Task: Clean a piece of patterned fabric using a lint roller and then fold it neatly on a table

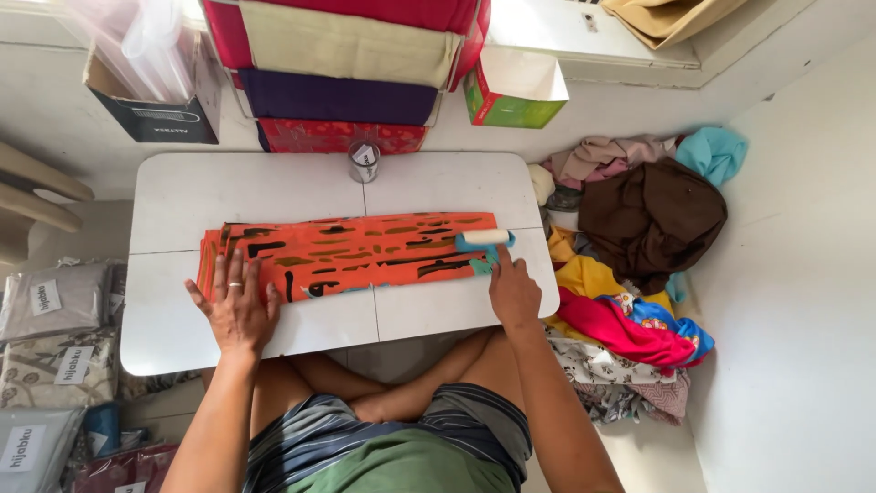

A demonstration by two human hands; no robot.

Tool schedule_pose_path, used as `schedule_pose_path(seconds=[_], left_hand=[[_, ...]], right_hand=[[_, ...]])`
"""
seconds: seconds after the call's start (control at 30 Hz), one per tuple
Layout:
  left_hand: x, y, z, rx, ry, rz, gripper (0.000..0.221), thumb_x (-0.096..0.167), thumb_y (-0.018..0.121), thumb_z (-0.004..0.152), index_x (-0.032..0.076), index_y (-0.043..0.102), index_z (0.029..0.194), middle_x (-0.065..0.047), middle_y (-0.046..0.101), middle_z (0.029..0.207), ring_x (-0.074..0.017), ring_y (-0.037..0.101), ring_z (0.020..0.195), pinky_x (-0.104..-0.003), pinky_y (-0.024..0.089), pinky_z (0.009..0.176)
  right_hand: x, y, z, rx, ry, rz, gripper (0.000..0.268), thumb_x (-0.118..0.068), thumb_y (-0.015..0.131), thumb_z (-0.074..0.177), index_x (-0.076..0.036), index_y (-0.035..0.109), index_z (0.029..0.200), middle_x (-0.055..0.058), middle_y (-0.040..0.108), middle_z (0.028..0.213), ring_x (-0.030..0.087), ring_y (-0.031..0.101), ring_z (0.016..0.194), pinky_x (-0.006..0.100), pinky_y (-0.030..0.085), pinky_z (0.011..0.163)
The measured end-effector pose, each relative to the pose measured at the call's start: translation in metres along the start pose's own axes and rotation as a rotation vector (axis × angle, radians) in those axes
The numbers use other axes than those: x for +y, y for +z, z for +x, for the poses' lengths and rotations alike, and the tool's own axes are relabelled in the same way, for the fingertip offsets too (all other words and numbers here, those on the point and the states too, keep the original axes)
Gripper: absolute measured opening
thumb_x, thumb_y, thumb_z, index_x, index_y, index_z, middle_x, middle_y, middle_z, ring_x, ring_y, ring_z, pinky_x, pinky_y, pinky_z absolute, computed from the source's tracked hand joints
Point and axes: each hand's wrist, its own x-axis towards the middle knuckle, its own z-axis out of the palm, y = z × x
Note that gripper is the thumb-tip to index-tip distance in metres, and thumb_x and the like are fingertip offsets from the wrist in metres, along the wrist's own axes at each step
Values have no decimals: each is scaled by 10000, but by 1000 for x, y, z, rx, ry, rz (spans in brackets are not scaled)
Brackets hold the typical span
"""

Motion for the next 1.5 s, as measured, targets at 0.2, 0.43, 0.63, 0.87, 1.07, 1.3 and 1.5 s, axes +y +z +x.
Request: schedule_pose_path(seconds=[0.2,0.43,0.63,0.87,1.07,1.3,1.5], left_hand=[[2,7,-5,-141,-86,-5,543,567,451,1054,306,629,1497,21,601,1585,-191,470,1540,-614,31,1321],[1,-8,8,-283,-203,-262,594,525,443,1045,229,525,1553,-66,452,1662,-265,333,1573,-602,73,1307],[3,-12,11,-240,-141,-325,595,458,492,1030,163,531,1544,-133,465,1633,-322,354,1548,-596,165,1274],[2,-16,9,-257,-197,-330,590,457,471,1030,190,509,1555,-115,423,1665,-295,303,1578,-570,103,1302],[1,-5,7,-242,-224,-330,599,473,485,1035,160,531,1543,-145,428,1667,-319,320,1571,-599,77,1293],[0,-3,8,-144,-173,-334,562,437,533,1024,154,554,1510,-117,428,1672,-314,333,1563,-676,9,1253],[-33,-21,5,-195,-11,-359,444,372,533,1041,256,575,1468,0,515,1590,-225,382,1532,-657,121,1261]], right_hand=[[-1,17,67,8,-11,-14,467,-379,414,1058,-333,438,1522,137,605,1081,486,721,867,587,593,728],[-6,-20,-12,-123,-3,-61,460,-387,398,1047,-257,498,1477,185,628,1037,504,717,910,598,588,761],[-13,-31,2,-139,1,-67,471,-359,368,1063,-196,479,1491,211,633,1052,516,709,925,620,573,782],[-22,-16,50,-19,-79,45,462,-303,421,1062,-190,463,1508,223,625,1064,519,703,929,612,590,763],[12,-28,11,-89,-83,57,453,-348,445,1053,-242,491,1491,227,636,1091,524,691,977,620,577,833],[23,-97,12,-92,-569,-51,381,-409,509,1019,-446,562,1394,52,673,1032,406,690,928,526,581,816],[-27,-72,50,-236,-779,-298,336,-417,517,1022,-320,677,1301,33,701,1254,307,669,1173,444,526,967]])
